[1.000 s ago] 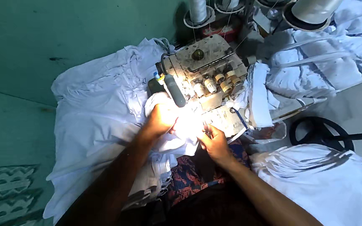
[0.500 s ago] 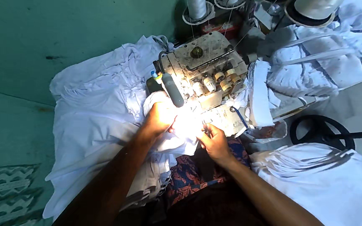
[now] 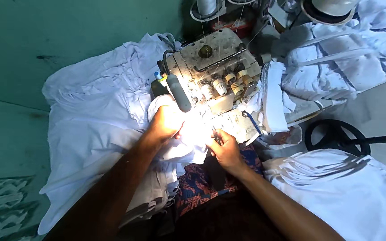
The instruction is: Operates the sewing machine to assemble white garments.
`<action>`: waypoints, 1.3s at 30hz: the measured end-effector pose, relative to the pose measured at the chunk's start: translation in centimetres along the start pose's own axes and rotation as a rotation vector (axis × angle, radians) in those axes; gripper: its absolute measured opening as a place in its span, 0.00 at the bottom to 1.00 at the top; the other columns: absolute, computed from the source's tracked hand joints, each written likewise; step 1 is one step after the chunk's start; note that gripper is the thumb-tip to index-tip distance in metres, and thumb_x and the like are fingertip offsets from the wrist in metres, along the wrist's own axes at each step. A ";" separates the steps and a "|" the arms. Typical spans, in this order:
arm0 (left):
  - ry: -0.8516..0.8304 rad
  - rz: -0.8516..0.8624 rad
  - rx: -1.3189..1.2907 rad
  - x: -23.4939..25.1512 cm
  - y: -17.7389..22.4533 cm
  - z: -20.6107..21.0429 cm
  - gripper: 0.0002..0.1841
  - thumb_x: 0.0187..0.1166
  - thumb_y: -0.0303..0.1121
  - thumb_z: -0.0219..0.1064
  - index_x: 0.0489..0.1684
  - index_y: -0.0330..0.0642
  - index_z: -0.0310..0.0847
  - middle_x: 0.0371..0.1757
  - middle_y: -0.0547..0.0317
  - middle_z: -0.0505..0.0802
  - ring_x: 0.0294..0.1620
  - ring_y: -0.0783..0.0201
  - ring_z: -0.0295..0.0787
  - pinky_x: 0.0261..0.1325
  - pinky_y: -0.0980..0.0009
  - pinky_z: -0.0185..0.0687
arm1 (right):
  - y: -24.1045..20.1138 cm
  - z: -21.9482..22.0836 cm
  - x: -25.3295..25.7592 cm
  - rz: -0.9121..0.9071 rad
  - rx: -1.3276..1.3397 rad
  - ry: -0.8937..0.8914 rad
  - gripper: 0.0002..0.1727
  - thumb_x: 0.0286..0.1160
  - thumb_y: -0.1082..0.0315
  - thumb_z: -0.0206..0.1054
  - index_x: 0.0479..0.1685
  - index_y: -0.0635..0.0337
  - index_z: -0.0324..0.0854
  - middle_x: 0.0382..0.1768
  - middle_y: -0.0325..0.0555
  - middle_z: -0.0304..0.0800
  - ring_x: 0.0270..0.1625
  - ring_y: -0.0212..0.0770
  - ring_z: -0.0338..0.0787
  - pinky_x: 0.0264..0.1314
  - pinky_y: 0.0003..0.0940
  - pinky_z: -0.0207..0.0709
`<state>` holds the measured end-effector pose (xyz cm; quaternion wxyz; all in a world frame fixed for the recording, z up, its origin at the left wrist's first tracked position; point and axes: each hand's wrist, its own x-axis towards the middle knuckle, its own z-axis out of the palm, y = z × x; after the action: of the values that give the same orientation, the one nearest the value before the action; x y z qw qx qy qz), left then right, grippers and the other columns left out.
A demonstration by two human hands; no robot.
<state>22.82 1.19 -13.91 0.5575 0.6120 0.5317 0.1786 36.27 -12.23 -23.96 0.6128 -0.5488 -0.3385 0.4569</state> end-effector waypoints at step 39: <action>0.271 0.710 0.624 -4.8 -2.6 -8.3 0.08 0.81 0.35 0.70 0.48 0.44 0.93 0.44 0.65 0.94 0.34 0.78 0.91 0.39 0.80 0.92 | -4.2 1.4 0.7 -0.519 -0.745 -0.022 0.19 0.79 0.48 0.66 0.46 0.54 0.90 0.36 0.38 0.87 0.34 0.32 0.85 0.33 0.32 0.81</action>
<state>13.08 0.70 -11.73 0.1778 0.8646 0.3861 0.2680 36.04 -10.99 -19.61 0.4644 -0.6239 -0.6126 0.1409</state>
